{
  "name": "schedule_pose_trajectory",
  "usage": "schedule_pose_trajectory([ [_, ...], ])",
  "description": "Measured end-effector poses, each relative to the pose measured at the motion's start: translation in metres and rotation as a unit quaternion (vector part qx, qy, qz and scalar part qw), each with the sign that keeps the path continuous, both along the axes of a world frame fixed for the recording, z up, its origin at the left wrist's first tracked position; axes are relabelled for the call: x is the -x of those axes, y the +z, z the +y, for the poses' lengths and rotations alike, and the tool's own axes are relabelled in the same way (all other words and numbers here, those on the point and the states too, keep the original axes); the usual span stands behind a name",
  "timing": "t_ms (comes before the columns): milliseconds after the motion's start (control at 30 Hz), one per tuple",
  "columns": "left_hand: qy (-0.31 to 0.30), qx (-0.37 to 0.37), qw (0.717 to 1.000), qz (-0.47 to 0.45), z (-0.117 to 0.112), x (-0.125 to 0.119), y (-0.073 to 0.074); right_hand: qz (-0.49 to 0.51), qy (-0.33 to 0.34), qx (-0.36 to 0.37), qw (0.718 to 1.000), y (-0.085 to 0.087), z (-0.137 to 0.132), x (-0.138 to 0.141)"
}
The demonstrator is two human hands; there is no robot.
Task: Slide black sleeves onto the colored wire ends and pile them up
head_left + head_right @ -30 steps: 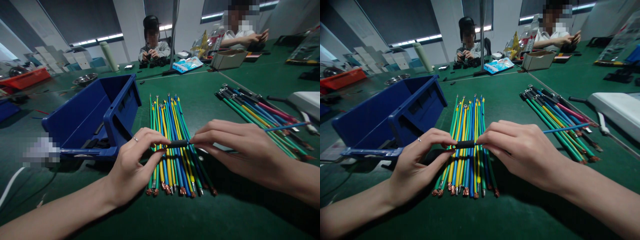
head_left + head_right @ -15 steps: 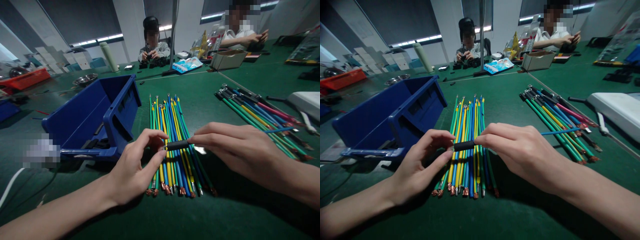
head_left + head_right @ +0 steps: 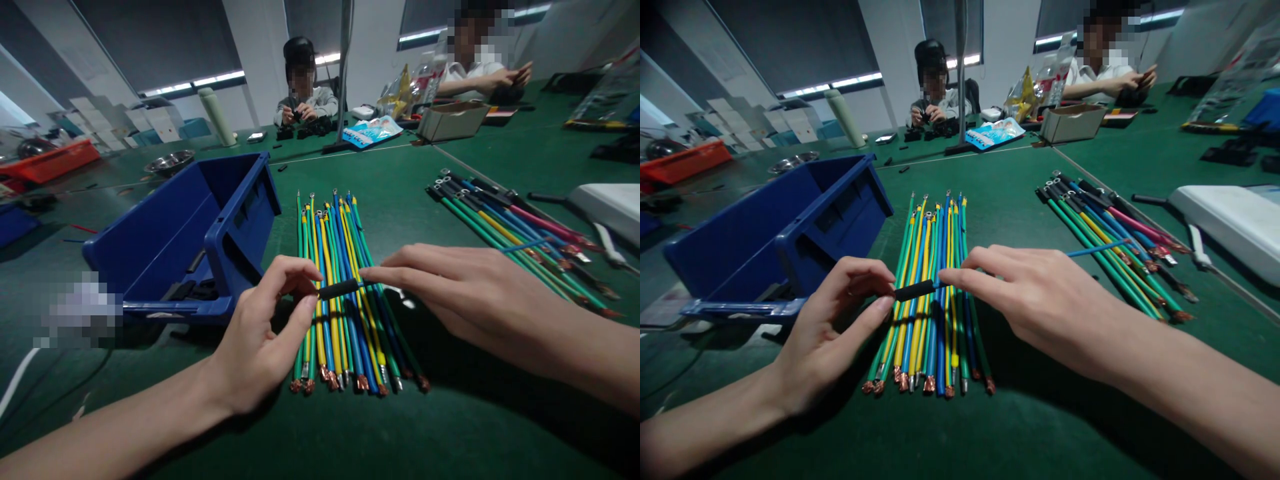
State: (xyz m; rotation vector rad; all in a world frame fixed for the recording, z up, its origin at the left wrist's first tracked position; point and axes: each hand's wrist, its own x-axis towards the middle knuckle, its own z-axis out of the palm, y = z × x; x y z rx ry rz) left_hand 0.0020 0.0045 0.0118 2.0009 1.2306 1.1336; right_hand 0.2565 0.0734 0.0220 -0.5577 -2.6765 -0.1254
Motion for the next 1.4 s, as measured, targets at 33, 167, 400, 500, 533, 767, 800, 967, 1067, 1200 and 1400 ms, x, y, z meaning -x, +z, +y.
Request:
schedule_pose_trajectory([
  [33, 0.007, 0.006, 1.000, 0.005, 0.000, 0.000, 0.000, -0.011, -0.010, -0.023, 1.000, 0.001, 0.002, -0.001],
  [167, 0.023, 0.021, 0.999, 0.018, -0.001, 0.000, 0.001, -0.034, -0.043, -0.082, 0.995, 0.003, 0.005, -0.005],
  [400, 0.032, 0.013, 0.999, 0.037, -0.001, 0.000, 0.002, -0.041, -0.046, -0.077, 0.995, 0.006, 0.001, -0.005],
  [500, 0.039, 0.007, 0.998, 0.042, -0.001, 0.000, 0.003, -0.037, -0.079, -0.082, 0.993, 0.008, 0.002, -0.006],
  [533, 0.045, 0.006, 0.998, 0.043, -0.001, 0.000, 0.002, -0.031, -0.097, -0.090, 0.991, 0.008, 0.003, -0.008],
  [767, 0.073, 0.045, 0.994, 0.071, 0.001, -0.001, 0.000, -0.018, -0.241, -0.095, 0.966, 0.013, 0.011, -0.015],
  [800, 0.066, 0.045, 0.992, 0.093, 0.001, -0.002, 0.000, -0.023, -0.258, -0.082, 0.962, 0.014, 0.012, -0.015],
  [967, 0.010, 0.034, 0.978, 0.207, 0.005, -0.002, 0.000, -0.080, -0.351, -0.009, 0.933, 0.016, 0.014, -0.012],
  [1067, -0.014, 0.060, 0.958, 0.279, 0.005, -0.001, -0.004, -0.166, -0.412, 0.051, 0.895, 0.015, 0.018, -0.010],
  [1200, -0.025, 0.065, 0.946, 0.318, 0.006, 0.001, -0.007, -0.223, -0.424, 0.098, 0.872, 0.010, 0.022, -0.011],
  [1400, -0.031, 0.069, 0.944, 0.322, 0.008, 0.000, -0.004, -0.151, -0.361, 0.052, 0.919, -0.003, 0.018, -0.015],
])
